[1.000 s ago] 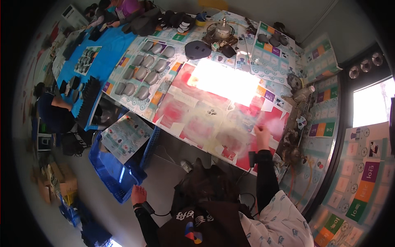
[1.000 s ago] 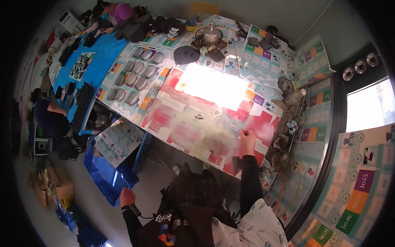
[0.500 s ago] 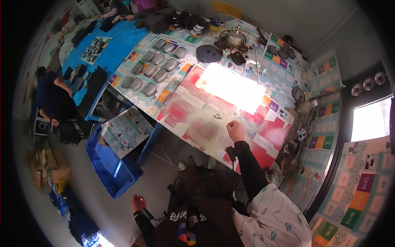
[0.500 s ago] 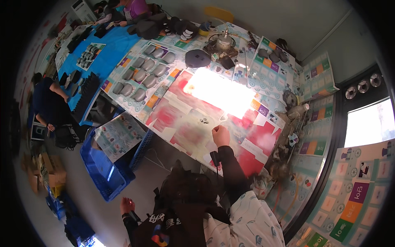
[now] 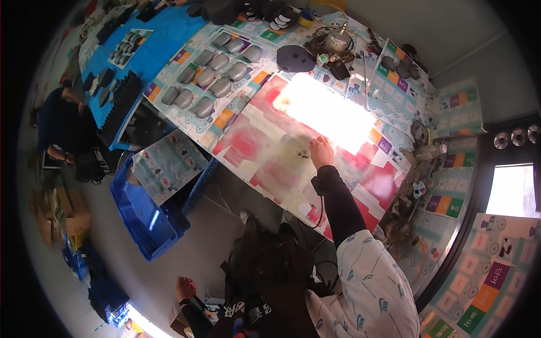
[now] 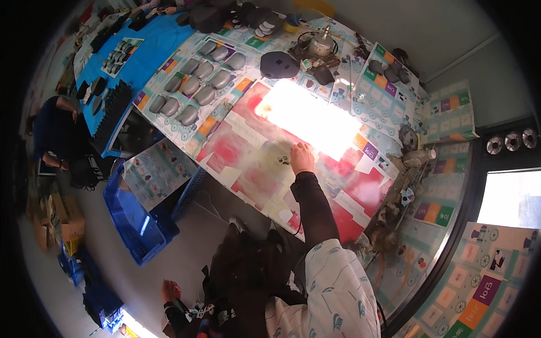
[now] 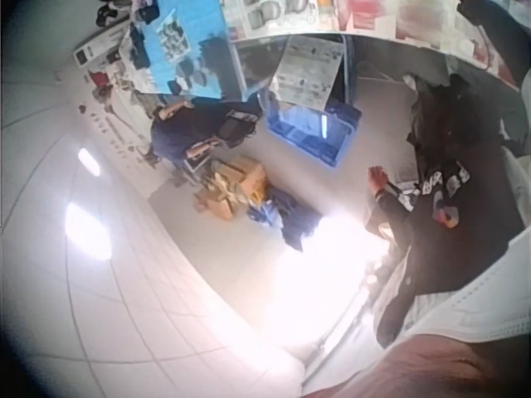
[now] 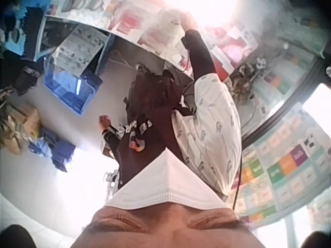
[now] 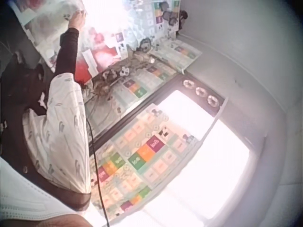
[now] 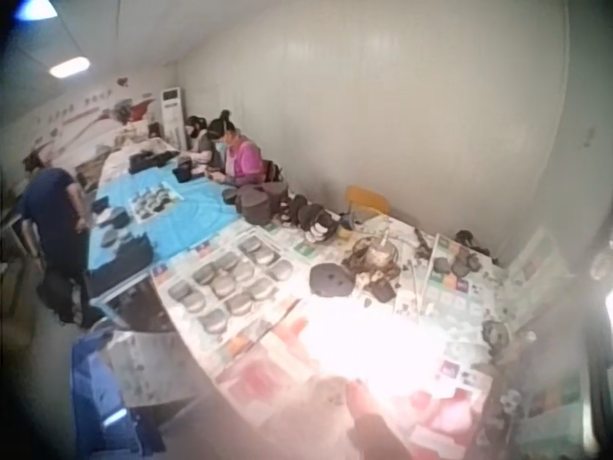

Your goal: The recorder uses a glue gun to apply adhesive to several small black shoe components laid out on a table.

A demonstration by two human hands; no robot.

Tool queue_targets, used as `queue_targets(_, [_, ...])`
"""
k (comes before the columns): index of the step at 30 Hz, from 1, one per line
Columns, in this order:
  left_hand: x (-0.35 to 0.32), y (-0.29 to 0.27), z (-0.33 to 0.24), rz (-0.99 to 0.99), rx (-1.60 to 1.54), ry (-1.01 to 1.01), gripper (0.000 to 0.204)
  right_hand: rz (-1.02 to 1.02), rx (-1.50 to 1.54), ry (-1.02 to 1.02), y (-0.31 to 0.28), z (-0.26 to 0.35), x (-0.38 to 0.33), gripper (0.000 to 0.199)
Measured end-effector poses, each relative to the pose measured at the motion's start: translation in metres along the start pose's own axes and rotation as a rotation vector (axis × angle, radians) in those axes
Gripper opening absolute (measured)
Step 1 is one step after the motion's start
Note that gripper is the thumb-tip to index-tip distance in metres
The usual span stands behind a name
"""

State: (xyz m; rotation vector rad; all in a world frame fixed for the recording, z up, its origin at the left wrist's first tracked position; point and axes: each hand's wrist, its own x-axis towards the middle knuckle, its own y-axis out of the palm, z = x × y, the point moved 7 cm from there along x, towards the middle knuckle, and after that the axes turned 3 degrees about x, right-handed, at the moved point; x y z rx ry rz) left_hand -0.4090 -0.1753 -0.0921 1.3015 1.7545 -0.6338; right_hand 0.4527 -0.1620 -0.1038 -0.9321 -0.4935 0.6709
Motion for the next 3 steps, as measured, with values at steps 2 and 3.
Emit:
queue_targets(2, [-0.001, -0.005, 0.003, -0.054, -0.04, -0.026, 0.02, 0.022, -0.036, -0.014, 0.01, -0.003, 0.003, 0.013])
queue_targets(3, [-0.002, -0.006, 0.006, -0.061, -0.043, -0.029, 0.02, 0.04, -0.074, -0.029, 0.016, -0.005, 0.004, 0.015])
